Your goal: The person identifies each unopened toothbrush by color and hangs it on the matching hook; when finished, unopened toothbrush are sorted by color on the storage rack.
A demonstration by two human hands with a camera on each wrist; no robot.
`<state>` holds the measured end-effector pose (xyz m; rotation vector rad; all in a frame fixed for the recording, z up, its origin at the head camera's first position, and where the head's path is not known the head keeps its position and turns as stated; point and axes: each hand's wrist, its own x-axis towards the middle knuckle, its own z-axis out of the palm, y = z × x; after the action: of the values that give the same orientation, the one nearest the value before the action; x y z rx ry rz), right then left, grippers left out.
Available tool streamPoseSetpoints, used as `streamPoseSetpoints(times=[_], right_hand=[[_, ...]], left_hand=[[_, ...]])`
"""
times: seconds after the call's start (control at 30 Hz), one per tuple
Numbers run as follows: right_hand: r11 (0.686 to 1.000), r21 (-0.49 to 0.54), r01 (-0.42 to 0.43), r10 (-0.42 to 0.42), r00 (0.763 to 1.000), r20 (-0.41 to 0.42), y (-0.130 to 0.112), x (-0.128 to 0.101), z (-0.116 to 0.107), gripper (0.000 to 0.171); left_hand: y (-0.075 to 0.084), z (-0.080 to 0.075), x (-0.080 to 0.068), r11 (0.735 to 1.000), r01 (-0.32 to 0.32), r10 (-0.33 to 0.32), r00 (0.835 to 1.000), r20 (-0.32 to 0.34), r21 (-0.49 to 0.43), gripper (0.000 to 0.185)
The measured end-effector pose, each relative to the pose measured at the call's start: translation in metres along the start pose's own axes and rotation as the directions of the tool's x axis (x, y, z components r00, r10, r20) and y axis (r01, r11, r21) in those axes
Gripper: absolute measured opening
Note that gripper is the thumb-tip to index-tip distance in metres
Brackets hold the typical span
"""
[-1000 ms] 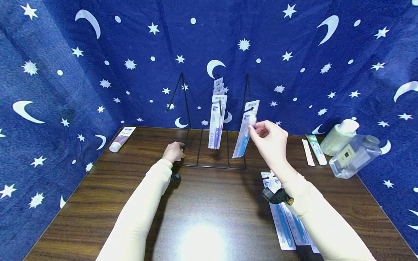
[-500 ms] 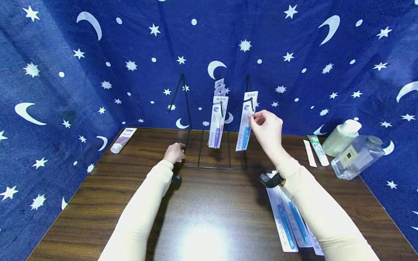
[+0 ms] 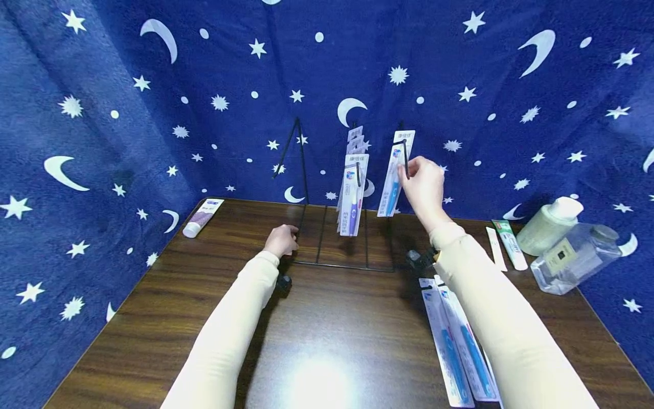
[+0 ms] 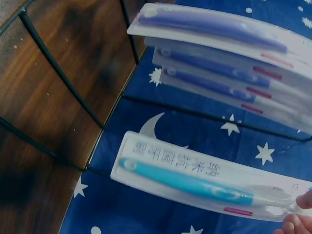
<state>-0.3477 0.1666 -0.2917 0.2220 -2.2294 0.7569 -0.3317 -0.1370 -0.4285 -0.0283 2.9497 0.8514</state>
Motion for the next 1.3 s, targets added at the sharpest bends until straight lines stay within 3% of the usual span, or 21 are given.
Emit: streamPoseSetpoints(times=[0.37, 0.8, 1.1, 1.3], right_hand=[[0.997, -0.002, -0.083, 0.083, 0.996, 0.031, 0.006, 0.005, -0.003, 0.021], [0.998, 0.039, -0.044, 0.041, 0.997, 0.066, 0.012, -0.036, -0.038, 0.017], [1.0, -0.017, 0.006, -0.002, 0.975, 0.224, 0.03, -0.076, -0.052, 0.015], [0.997, -0.077, -0.019, 0.043, 0.945, 0.323, 0.043, -0.099, -0.066, 0.016]], left_hand=[[0.001, -0.001, 0.001, 1.0, 0.01, -0.01, 1.0, 0.018, -0.001, 0.051], [0.002, -0.002, -0.001, 0.999, 0.025, -0.024, 0.999, 0.034, -0.027, 0.052], [0.0, 0.0, 0.002, 1.0, -0.018, 0.018, 1.0, 0.014, 0.025, 0.051], [0.002, -0.001, 0.001, 1.0, -0.011, 0.011, 1.0, 0.029, -0.003, 0.051]])
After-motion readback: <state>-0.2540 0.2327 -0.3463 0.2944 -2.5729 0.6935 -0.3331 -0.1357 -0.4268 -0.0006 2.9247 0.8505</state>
